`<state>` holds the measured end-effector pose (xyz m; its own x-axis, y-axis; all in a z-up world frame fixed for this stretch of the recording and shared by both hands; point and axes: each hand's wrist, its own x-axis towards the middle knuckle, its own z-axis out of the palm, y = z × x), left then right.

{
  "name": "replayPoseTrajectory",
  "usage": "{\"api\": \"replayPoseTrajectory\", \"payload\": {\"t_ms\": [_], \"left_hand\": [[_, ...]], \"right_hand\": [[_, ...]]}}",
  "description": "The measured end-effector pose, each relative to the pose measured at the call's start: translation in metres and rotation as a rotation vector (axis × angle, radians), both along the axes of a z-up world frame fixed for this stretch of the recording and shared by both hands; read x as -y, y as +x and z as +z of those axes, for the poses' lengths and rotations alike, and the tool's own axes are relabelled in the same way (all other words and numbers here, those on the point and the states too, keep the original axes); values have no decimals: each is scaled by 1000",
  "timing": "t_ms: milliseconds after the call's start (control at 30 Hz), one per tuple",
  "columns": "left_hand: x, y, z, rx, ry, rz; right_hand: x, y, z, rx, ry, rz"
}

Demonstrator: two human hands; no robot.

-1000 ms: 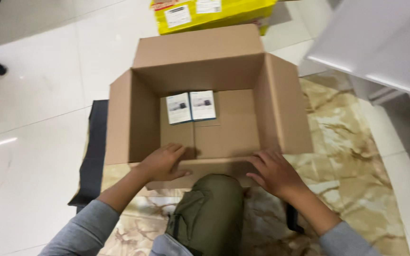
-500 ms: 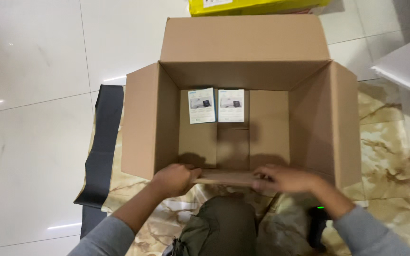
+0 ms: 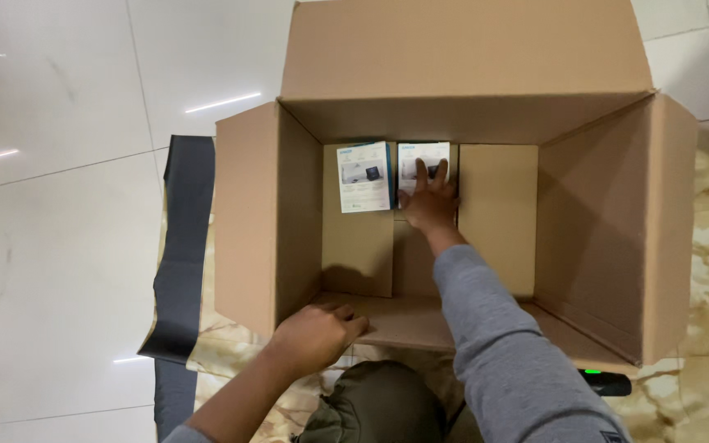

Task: The person picks up electronic product boxes from a shelf, scans their barcodes with a handheld scanner, and places them into a cardboard box on the floor.

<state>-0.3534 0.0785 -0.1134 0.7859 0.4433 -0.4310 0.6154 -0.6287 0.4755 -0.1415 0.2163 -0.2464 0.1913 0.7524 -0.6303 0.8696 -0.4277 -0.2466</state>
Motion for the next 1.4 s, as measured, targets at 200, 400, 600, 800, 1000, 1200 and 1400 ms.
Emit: {"api": "replayPoseTrajectory", "payload": {"t_ms": [200, 400, 600, 800, 1000, 1200, 1400], "left_hand": [[-5, 3, 4, -63, -25, -34], [-3, 4, 3, -14, 55, -30], [3, -1, -6, -68, 125, -13], [-1, -3, -6, -82, -2, 26], [18, 24, 82, -104, -99, 116], [10, 64, 88, -447, -149, 113], [72, 207, 182, 725, -566, 199]], "right_hand": [[-1, -3, 5, 107, -66, 82], [4, 8, 18, 74, 58, 26], [25, 68, 20, -592, 341, -300], [103, 107, 126, -1316, 616, -663], [194, 163, 194, -1629, 503, -1114], [272, 175, 283, -1720, 564, -1256], [308, 167, 344, -1681, 700, -1257]]}}
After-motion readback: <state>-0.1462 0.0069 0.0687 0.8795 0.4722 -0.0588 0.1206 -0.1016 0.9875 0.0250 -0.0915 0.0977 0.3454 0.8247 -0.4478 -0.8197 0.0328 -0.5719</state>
